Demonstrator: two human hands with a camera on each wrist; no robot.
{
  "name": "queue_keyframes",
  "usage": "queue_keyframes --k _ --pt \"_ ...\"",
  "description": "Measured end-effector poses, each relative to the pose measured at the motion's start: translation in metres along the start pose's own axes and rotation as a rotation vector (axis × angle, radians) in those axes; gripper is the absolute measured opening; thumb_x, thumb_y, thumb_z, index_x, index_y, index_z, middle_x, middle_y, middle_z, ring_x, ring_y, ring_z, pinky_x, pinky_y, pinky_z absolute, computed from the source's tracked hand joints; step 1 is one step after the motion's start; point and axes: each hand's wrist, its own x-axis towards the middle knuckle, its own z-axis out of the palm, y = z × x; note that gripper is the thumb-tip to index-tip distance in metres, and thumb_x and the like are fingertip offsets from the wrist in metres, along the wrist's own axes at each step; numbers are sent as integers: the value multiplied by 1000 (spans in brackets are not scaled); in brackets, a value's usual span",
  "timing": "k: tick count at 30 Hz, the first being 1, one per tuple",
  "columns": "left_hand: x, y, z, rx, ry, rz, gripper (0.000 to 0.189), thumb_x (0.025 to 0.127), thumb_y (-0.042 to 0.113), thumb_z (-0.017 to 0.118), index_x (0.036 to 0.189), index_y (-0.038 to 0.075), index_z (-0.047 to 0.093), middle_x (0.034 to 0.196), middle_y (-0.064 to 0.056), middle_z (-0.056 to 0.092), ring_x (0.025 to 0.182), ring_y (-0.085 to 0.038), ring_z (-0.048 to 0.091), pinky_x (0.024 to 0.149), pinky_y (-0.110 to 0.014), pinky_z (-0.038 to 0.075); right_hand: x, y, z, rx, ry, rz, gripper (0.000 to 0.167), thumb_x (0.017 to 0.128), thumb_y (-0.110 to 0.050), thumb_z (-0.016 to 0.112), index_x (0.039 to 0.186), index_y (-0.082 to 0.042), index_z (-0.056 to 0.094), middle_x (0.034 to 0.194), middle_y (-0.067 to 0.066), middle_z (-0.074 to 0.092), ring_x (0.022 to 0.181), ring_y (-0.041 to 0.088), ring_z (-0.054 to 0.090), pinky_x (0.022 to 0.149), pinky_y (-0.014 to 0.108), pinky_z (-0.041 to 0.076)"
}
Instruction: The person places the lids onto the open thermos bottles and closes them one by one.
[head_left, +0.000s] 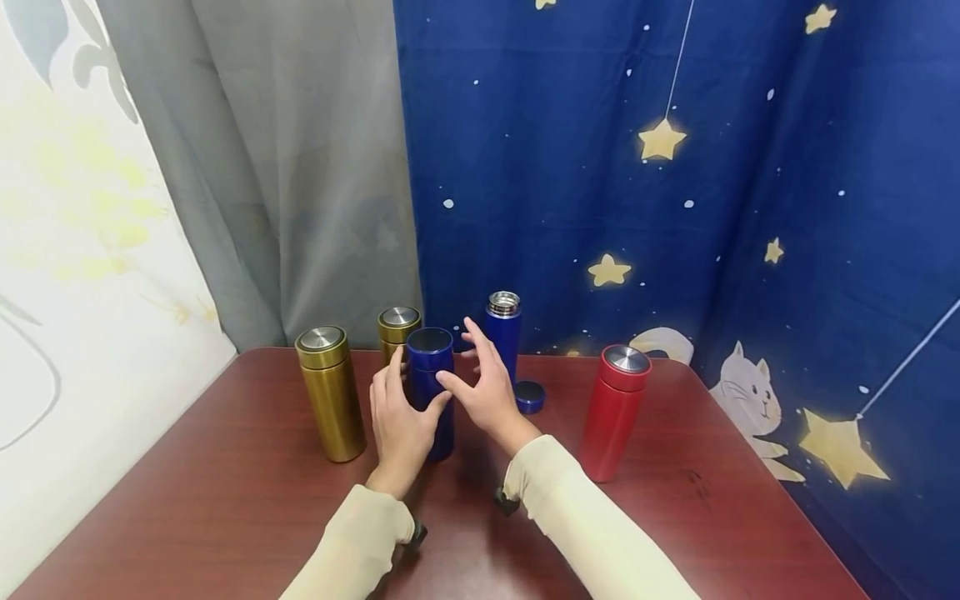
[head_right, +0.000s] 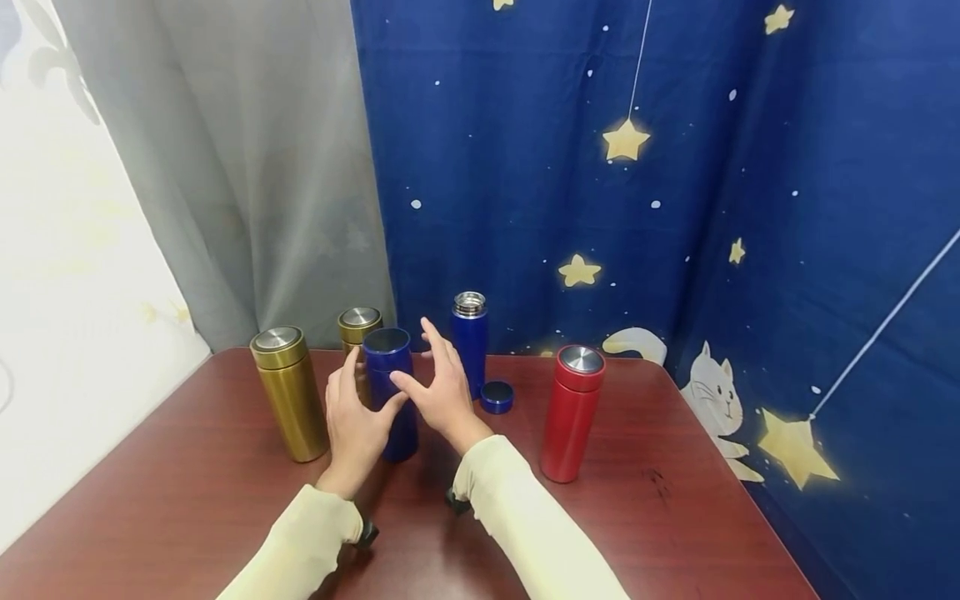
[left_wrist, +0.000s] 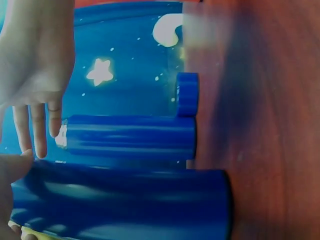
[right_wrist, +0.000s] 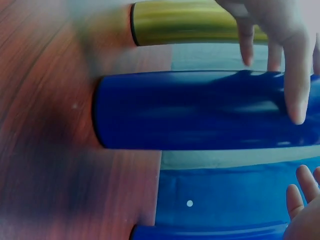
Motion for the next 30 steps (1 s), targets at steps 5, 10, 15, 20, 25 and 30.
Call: queue_keyframes --k 5,10,15,20,25,30 --pt "-8 2 0 -95 85 4 73 70 12 88 133 4 52 113 -16 53 104 -29 48 86 -40 42 -6 7 -3 21 16 22 79 88 -34 71 153 -22 29 141 7 48 113 22 56 90 49 49" --pt "-17 10 -1 -204 138 -46 57 74 7 84 123 2 56 108 -15 54 102 -24 50 77 -38 48 -12 18 -6 18 40 42 78 88 -33 71 153 -25 29 140 7 49 113 26 56 90 46 49" --pt "-26 14 0 -266 149 -61 54 77 5 81 124 3 55 110 -13 54 103 -23 51 78 -36 47 -17 30 -10 13 71 62 78 87 -31 73 152 -23 31 138 10 50 111 29 57 88 47 49" --pt "-34 17 8 -286 161 12 55 75 1 81 124 2 55 114 -15 56 105 -26 50 81 -37 43 -20 43 -16 35 106 137 75 88 -30 71 152 -17 33 137 15 51 111 30 57 89 52 48" --pt "-40 22 15 -320 176 60 54 75 1 81 123 -1 56 117 -16 58 108 -29 51 83 -42 42 -23 55 -22 39 140 213 74 89 -28 70 150 -9 34 137 21 49 115 33 54 92 56 46" --pt "-50 27 23 -314 146 57 54 76 1 80 124 0 56 118 -15 57 109 -26 51 86 -40 41 -29 67 -25 2 154 307 68 88 -29 72 146 -10 41 135 18 50 116 33 52 91 52 47"
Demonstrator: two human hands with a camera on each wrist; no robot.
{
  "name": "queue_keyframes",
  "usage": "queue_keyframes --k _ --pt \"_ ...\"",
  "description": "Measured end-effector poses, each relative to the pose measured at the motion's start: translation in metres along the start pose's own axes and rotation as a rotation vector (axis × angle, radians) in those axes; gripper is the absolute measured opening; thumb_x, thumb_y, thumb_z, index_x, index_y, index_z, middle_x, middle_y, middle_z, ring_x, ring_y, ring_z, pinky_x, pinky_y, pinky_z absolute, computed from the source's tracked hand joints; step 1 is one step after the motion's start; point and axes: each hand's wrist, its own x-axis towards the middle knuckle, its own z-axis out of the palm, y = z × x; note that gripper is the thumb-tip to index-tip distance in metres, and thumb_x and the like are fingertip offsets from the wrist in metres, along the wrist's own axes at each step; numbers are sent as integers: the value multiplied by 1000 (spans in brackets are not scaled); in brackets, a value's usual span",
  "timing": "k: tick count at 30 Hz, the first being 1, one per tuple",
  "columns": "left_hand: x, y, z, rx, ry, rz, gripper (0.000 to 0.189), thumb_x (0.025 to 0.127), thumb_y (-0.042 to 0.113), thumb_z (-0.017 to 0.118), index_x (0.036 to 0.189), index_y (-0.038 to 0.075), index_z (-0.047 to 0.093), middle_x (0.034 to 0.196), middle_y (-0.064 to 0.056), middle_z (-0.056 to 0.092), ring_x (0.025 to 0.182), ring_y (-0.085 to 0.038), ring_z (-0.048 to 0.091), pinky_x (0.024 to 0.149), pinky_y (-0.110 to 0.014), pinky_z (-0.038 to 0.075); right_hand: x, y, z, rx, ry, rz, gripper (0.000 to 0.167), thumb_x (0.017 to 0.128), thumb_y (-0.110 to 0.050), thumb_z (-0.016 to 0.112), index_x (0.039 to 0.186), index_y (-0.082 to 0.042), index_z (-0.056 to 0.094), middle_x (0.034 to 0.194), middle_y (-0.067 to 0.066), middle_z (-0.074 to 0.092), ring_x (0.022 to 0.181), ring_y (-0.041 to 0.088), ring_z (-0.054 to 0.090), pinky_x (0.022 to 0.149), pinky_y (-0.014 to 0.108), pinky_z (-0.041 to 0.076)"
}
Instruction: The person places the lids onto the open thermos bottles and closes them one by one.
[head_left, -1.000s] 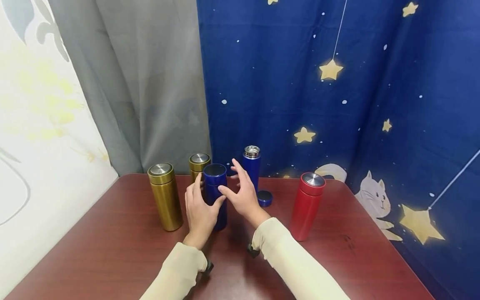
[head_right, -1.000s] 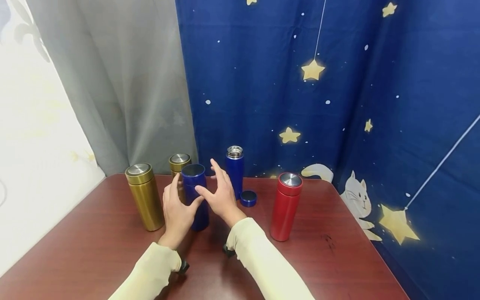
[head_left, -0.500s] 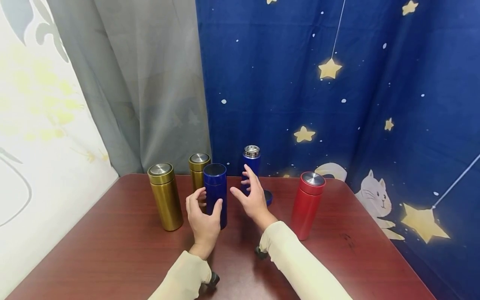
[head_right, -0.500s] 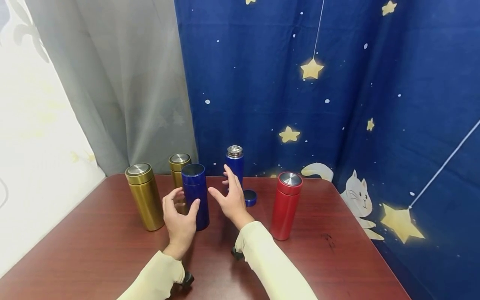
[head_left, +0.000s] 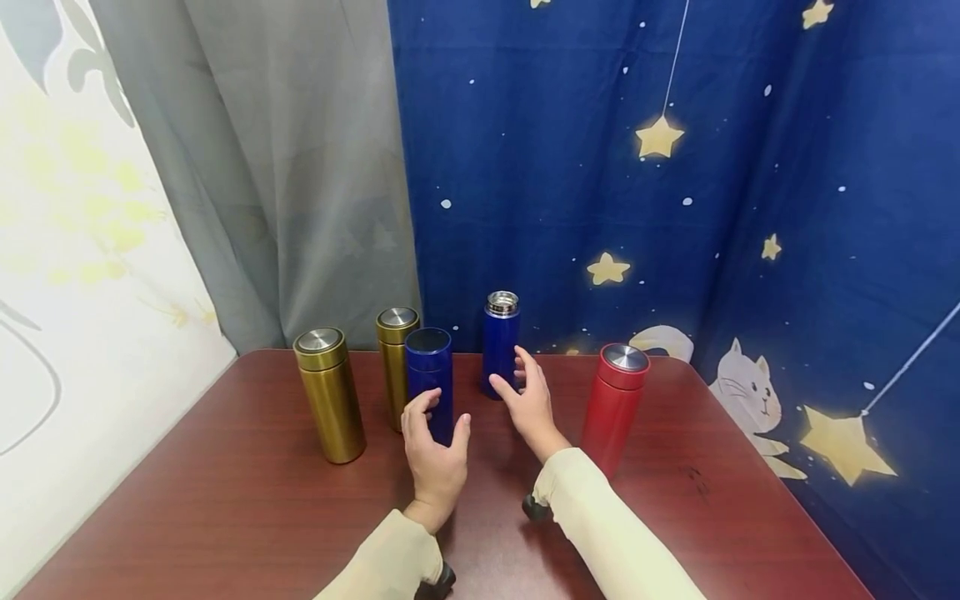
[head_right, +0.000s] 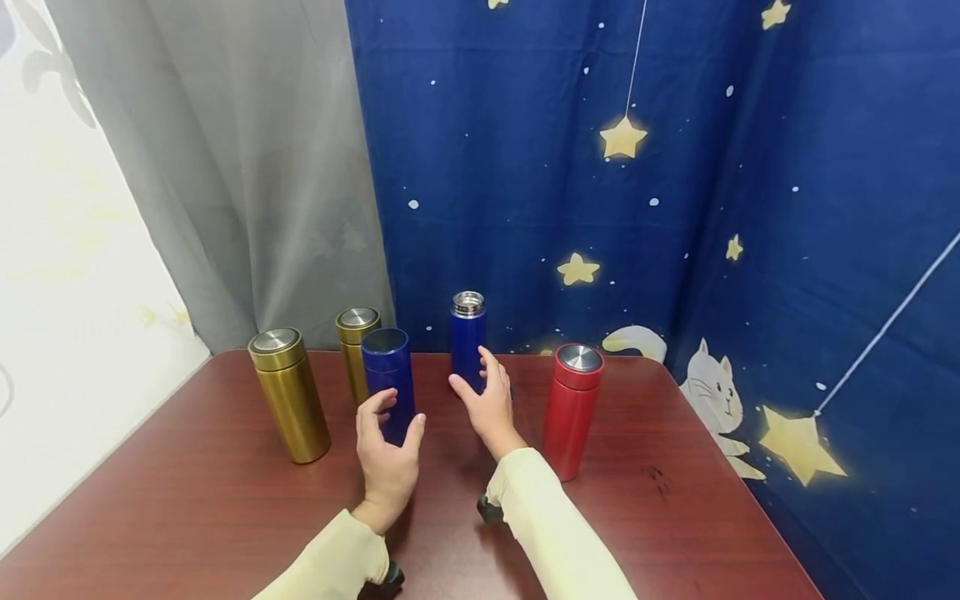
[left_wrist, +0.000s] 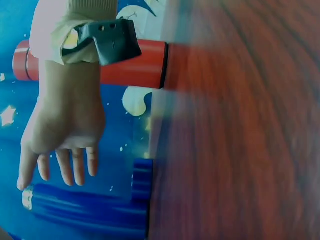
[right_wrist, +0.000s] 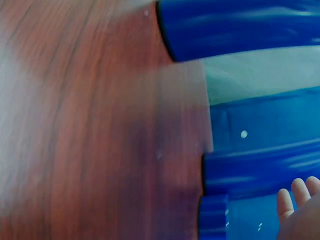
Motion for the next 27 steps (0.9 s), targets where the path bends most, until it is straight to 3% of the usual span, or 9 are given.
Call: queue_keyframes --k 5,9,13,16,21,24,27 --pt "-8 4 6 -13 -42 -68 52 77 -5 77 124 -1 55 116 -14 57 106 -29 54 82 -41 45 0 11 -6 -62 -13 51 69 86 -34 73 145 -13 43 136 18 49 122 37 45 98 53 41" --pt "-7 19 7 -65 -76 -164 50 79 -11 72 124 -8 52 116 -18 59 104 -37 60 79 -52 51 3 18 -11 -121 -62 83 78 84 -39 74 149 -15 38 147 17 39 132 39 32 106 57 31" --pt "-2 36 5 -116 -125 -251 46 83 -12 68 126 -9 51 120 -22 59 107 -38 61 83 -56 51 5 26 -12 -190 -123 125 85 82 -42 75 151 -14 34 154 18 28 139 41 22 110 59 24" --pt "-2 38 6 -156 -186 -322 45 88 -8 64 131 -6 50 128 -22 57 113 -37 59 90 -55 49 3 32 -10 -275 -192 171 90 81 -44 75 153 -12 30 157 21 21 141 45 17 108 65 22" --pt "-15 18 11 -250 -287 -459 47 98 4 55 144 3 43 144 -14 47 127 -34 49 102 -51 40 -2 38 -7 -436 -316 247 95 82 -48 73 155 -14 24 159 20 13 143 47 10 106 69 20" --pt "-18 5 14 -275 -344 -487 48 101 11 51 148 8 40 149 -11 42 133 -33 43 105 -49 38 -3 40 -7 -482 -339 271 92 82 -47 73 155 -14 27 160 19 13 143 47 10 106 68 19" --pt "-12 0 16 -296 -401 -507 46 104 16 46 149 8 39 151 -13 39 136 -34 39 107 -50 35 -2 41 -8 -510 -354 284 88 82 -47 72 153 -13 31 159 19 14 142 47 11 107 68 18"
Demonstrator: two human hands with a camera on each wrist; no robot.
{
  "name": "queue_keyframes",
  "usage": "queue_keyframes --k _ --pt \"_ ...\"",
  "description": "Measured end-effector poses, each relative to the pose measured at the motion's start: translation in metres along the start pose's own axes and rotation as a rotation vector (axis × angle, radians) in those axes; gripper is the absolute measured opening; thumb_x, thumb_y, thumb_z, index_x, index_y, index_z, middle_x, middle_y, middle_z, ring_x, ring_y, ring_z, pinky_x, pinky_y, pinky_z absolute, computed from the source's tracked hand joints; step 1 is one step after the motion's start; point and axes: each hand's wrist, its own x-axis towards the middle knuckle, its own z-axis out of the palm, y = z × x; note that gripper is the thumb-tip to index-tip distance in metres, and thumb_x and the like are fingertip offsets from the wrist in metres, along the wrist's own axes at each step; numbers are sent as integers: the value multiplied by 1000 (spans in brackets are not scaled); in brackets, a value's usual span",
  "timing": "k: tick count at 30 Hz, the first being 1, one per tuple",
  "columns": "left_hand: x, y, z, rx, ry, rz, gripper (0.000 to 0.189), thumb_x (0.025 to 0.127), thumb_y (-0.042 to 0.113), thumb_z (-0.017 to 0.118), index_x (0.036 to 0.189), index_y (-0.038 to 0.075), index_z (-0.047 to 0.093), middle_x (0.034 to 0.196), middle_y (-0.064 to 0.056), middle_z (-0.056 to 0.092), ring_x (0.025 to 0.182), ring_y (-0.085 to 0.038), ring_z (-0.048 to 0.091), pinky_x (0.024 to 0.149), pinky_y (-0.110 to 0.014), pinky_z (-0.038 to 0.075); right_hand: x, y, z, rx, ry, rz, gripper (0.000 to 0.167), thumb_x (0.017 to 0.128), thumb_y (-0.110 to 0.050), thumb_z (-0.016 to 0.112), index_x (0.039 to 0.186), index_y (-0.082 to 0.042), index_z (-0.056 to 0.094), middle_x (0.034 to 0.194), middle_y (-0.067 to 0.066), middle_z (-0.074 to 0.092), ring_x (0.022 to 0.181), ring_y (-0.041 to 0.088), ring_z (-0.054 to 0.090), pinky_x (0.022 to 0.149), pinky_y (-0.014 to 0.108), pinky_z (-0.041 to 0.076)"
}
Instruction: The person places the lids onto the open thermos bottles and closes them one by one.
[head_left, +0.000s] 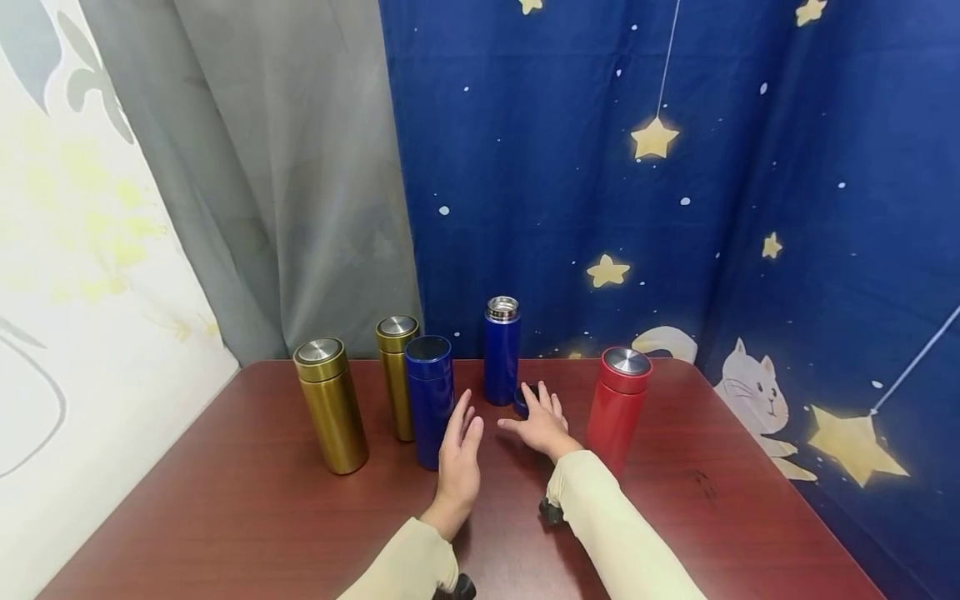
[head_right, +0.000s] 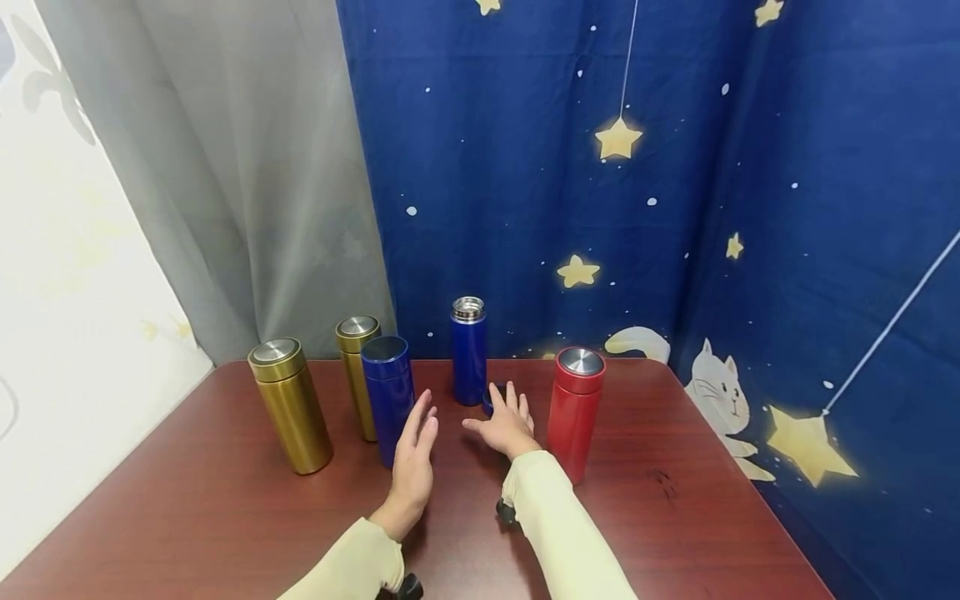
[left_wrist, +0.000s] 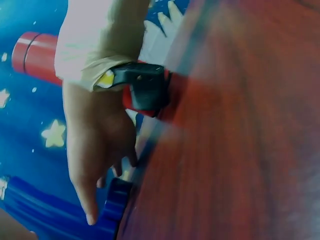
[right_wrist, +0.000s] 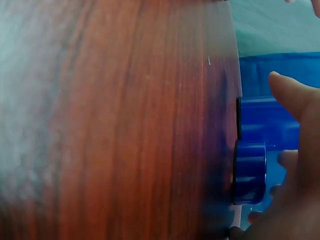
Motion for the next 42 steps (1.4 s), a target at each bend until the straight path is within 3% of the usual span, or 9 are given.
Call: queue_keyframes --k 7,12,17,22,24,27,31,38,42 --pt "18 22 -2 -81 -158 -83 45 107 14 34 150 -1 32 154 -20 29 139 -43 28 110 -58 27 -3 3 -6 -42 -26 13 75 83 -44 72 146 -15 43 158 20 17 141 48 13 107 67 19" --pt "30 28 1 -33 -163 -117 48 107 16 36 149 -5 29 154 -24 28 139 -42 28 111 -56 26 -3 2 -7 -11 12 -22 64 83 -36 75 136 -11 49 155 26 20 139 50 19 106 68 22" --pt "40 16 11 -96 -112 -184 54 103 15 47 150 -4 28 154 -24 26 140 -42 25 112 -55 24 -6 6 -6 6 88 -54 51 80 -27 79 122 -9 55 147 27 36 134 46 33 105 61 31" --pt "54 -19 22 -143 -41 -207 63 98 16 58 152 5 27 157 -18 24 141 -41 23 111 -55 26 -8 7 -6 9 160 -96 38 80 -17 80 111 -9 60 122 14 58 111 37 56 94 50 45" --pt "60 -32 24 -166 -24 -213 67 97 16 60 153 7 26 157 -17 23 142 -39 22 112 -54 26 -8 7 -5 11 168 -104 34 80 -15 80 108 -10 62 118 12 59 106 35 58 92 48 46" --pt "66 -36 23 -202 -15 -232 70 95 15 62 154 8 24 158 -17 21 143 -39 21 112 -55 23 -9 9 -6 33 163 -99 30 79 -14 81 104 -12 64 120 14 59 108 35 57 93 48 45" --pt "75 -38 25 -188 -4 -235 74 92 17 66 154 11 26 157 -16 22 143 -38 21 111 -56 25 -9 10 -7 75 160 -74 33 76 -13 83 102 -12 63 116 16 57 107 35 55 92 48 45" --pt "83 -48 29 -149 39 -245 74 88 14 71 151 11 33 155 -17 29 141 -38 25 110 -54 29 -13 15 -4 105 112 -21 69 73 -19 85 132 -3 55 121 22 52 111 40 47 95 50 43" --pt "87 -51 30 -102 71 -249 76 86 13 73 151 10 33 154 -18 29 141 -39 25 111 -55 27 -15 16 -3 117 120 -16 74 70 -18 87 133 0 53 123 23 51 112 42 45 95 51 43"
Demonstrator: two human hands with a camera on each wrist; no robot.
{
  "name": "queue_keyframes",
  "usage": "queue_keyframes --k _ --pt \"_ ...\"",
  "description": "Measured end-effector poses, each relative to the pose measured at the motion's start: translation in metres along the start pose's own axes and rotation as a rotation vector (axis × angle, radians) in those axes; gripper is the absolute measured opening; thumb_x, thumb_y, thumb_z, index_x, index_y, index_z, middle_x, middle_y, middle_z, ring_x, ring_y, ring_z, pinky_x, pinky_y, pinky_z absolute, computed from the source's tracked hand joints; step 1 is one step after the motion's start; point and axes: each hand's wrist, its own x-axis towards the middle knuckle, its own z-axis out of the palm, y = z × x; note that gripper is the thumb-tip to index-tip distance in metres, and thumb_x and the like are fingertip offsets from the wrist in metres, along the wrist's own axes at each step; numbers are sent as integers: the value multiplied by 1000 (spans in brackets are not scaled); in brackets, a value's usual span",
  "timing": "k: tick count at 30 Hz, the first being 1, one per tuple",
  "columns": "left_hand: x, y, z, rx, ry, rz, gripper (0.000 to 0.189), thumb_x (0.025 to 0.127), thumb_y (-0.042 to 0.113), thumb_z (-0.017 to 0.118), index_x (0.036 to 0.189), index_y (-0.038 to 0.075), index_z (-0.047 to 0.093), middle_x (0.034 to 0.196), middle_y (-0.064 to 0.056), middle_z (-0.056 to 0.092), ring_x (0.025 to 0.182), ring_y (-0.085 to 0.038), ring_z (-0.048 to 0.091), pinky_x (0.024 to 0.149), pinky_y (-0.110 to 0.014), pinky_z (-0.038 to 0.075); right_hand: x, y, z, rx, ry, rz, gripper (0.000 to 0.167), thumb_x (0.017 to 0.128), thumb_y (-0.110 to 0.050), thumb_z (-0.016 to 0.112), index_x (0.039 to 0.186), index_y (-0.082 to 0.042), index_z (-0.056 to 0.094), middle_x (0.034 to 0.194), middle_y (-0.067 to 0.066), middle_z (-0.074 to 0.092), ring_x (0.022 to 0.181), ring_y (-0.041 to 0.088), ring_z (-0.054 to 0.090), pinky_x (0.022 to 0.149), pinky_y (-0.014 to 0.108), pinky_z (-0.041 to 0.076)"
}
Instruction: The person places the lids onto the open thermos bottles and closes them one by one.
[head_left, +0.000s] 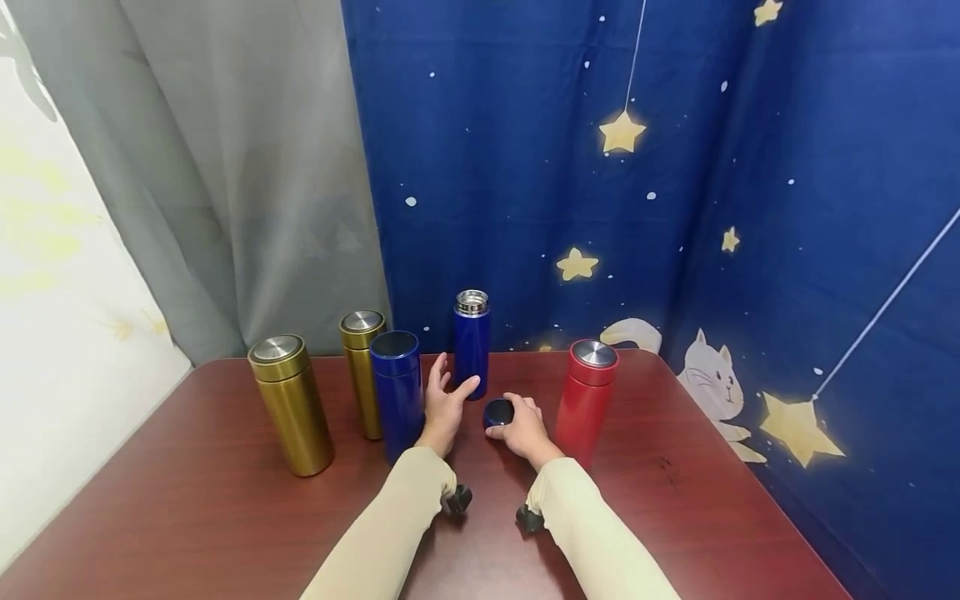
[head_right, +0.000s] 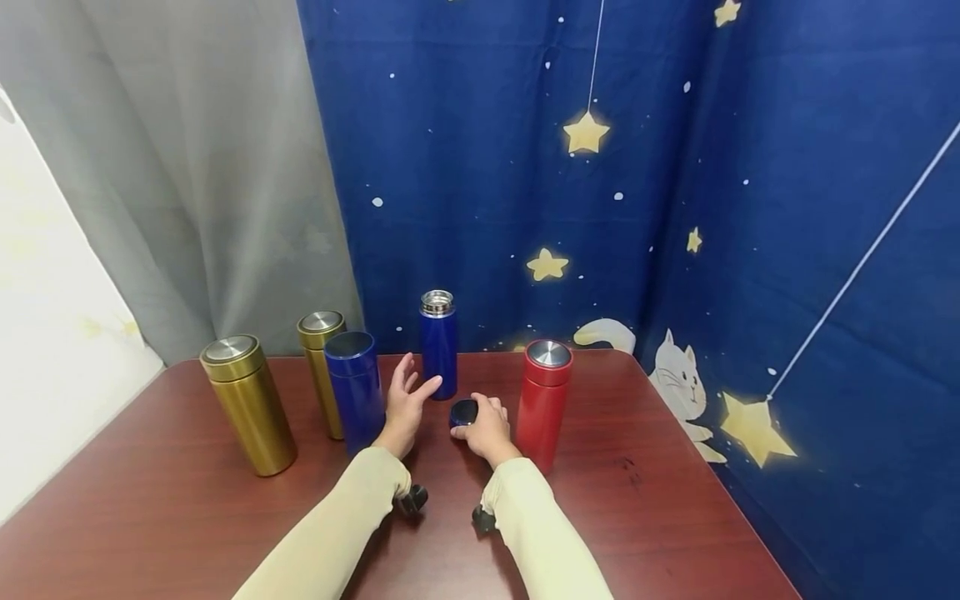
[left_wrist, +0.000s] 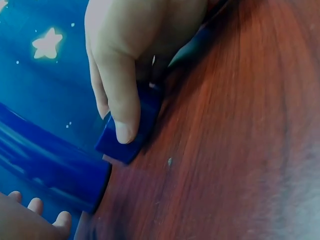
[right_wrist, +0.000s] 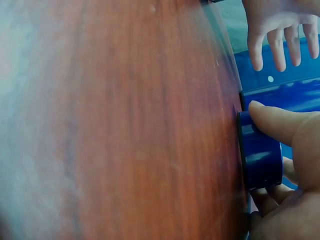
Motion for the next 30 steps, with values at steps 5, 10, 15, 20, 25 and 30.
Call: queue_keyframes --k 5,10,15,20,25,30 --pt "8 -1 4 47 38 -7 79 83 14 77 150 10 33 153 -18 32 140 -39 27 111 -54 26 2 0 -1 31 -6 9 71 68 -16 88 128 -1 54 119 22 51 109 40 45 94 50 42" --pt "15 1 12 88 66 -11 81 81 15 79 149 12 35 152 -15 33 139 -37 29 112 -53 26 1 -1 -7 51 -50 21 69 66 -13 90 121 -1 51 113 20 55 107 38 49 94 50 42" --pt "21 3 20 131 93 7 79 81 14 79 148 13 38 149 -16 38 135 -35 35 110 -52 29 -4 -1 -11 94 -92 52 67 64 -10 89 118 -3 48 108 20 60 100 33 56 90 47 46" --pt "29 4 25 161 118 32 82 79 11 81 148 14 36 146 -17 43 131 -33 42 108 -50 32 -9 -2 -11 97 -103 54 67 63 -10 89 116 -5 48 105 18 61 96 31 58 87 44 47" --pt "39 9 27 174 103 36 85 80 11 80 151 12 32 151 -15 37 135 -32 38 111 -47 30 -13 -3 -10 98 -115 37 67 62 -9 90 115 -6 48 102 16 62 93 29 58 84 42 48" --pt "45 11 28 200 73 2 86 81 14 80 151 11 30 151 -15 37 137 -31 36 112 -46 28 -15 0 -10 92 -120 15 67 60 -9 90 113 -7 49 97 14 62 89 27 58 80 41 49"
